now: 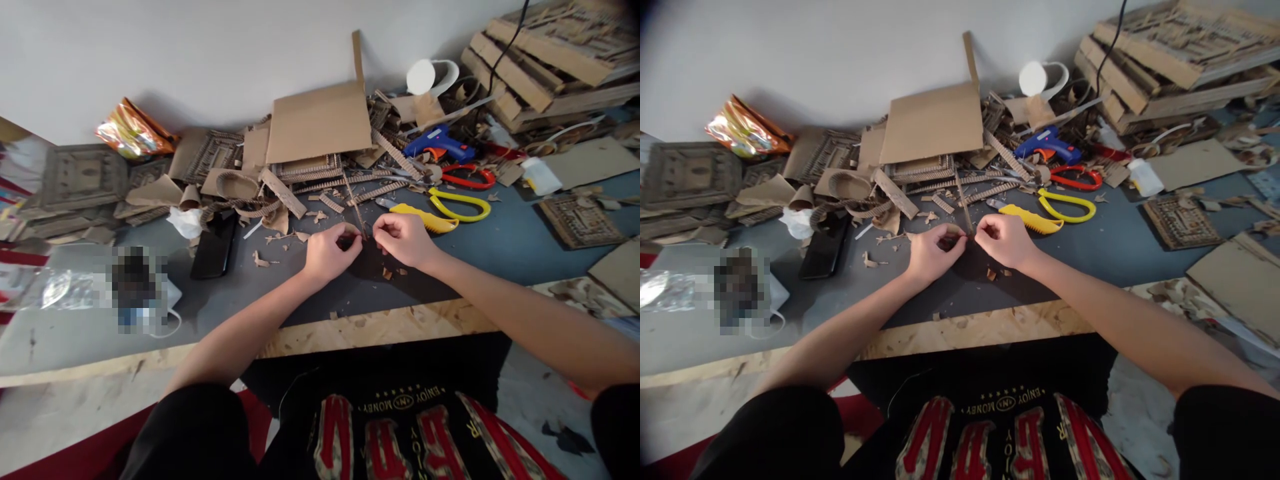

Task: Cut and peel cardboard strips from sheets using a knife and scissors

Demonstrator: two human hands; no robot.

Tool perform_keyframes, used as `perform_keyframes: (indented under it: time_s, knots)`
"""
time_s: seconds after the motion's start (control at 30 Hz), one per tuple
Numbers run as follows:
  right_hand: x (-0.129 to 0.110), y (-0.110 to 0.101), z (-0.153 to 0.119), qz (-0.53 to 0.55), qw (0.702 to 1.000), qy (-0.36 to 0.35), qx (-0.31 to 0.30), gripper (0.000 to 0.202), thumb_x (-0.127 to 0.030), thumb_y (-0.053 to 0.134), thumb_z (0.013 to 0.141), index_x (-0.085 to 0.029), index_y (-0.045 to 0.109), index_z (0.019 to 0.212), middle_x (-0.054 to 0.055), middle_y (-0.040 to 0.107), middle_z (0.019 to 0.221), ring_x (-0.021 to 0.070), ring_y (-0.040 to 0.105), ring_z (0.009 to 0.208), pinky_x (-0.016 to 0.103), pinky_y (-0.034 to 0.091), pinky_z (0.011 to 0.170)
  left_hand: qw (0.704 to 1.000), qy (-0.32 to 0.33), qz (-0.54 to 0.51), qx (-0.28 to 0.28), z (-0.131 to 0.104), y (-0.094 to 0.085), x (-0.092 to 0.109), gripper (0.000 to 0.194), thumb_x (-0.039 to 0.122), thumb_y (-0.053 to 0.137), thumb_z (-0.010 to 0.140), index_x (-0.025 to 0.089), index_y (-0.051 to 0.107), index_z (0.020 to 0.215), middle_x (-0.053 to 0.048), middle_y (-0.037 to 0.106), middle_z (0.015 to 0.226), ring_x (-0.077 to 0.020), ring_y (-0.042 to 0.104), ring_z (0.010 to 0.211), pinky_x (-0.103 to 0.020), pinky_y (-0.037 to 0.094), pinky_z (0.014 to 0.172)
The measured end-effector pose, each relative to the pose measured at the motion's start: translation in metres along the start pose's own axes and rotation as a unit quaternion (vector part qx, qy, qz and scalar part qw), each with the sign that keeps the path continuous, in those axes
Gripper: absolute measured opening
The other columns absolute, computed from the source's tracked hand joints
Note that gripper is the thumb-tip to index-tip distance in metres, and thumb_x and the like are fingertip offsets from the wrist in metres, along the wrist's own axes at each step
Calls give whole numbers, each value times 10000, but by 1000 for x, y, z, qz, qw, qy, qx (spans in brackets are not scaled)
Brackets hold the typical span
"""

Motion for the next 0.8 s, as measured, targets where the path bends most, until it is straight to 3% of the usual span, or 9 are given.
perform_keyframes:
  time_s: [0.13, 0.33, 0.5, 0.67, 0.8]
  knots:
    - [-8, -1, -2, -120, 991, -54, 2, 103, -250, 605, 697, -159, 636, 662, -7, 606, 549, 101, 545, 509, 233, 405, 540, 999, 21, 33, 3, 2, -4, 1, 115, 246, 607, 819, 185, 704, 827, 9, 736, 741, -86, 624, 579, -198, 463, 563]
    - [-11, -6, -5, -190, 980, -66, -11, 152, -269, 628, 733, -159, 731, 749, -16, 610, 506, 91, 516, 465, 241, 391, 546, 988, 67, 131, -43, 1, 3, 12, 169, 291, 618, 830, 188, 694, 720, 0, 683, 636, -123, 605, 607, -225, 408, 544]
    - [-10, -3, -6, -204, 977, -56, -24, 193, -334, 682, 726, -177, 768, 798, -24, 615, 501, 98, 549, 475, 231, 392, 531, 978, 98, 177, -51, -3, 8, 16, 142, 263, 627, 814, 198, 694, 922, 10, 704, 673, -156, 654, 689, -243, 451, 594]
    - [-11, -3, -6, -209, 976, -62, -6, 211, -331, 647, 765, -168, 777, 801, -16, 603, 487, 92, 517, 458, 237, 381, 522, 977, 88, 188, -50, -2, 10, 11, 105, 256, 615, 823, 206, 694, 871, 2, 711, 699, -147, 662, 701, -234, 459, 601]
    - [-7, 1, -6, -195, 979, -48, -25, 230, -336, 649, 766, -164, 777, 850, -18, 608, 492, 92, 510, 461, 239, 389, 530, 979, 80, 178, -60, 0, 11, 9, 115, 261, 612, 819, 204, 702, 862, 1, 709, 692, -150, 657, 700, -242, 463, 609]
Point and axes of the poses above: each hand's wrist, its own z-axis towards the middle knuckle, its own y-axis out of the palm, x = y × z, the point moved 8 cm from there along z, towards the middle knuckle
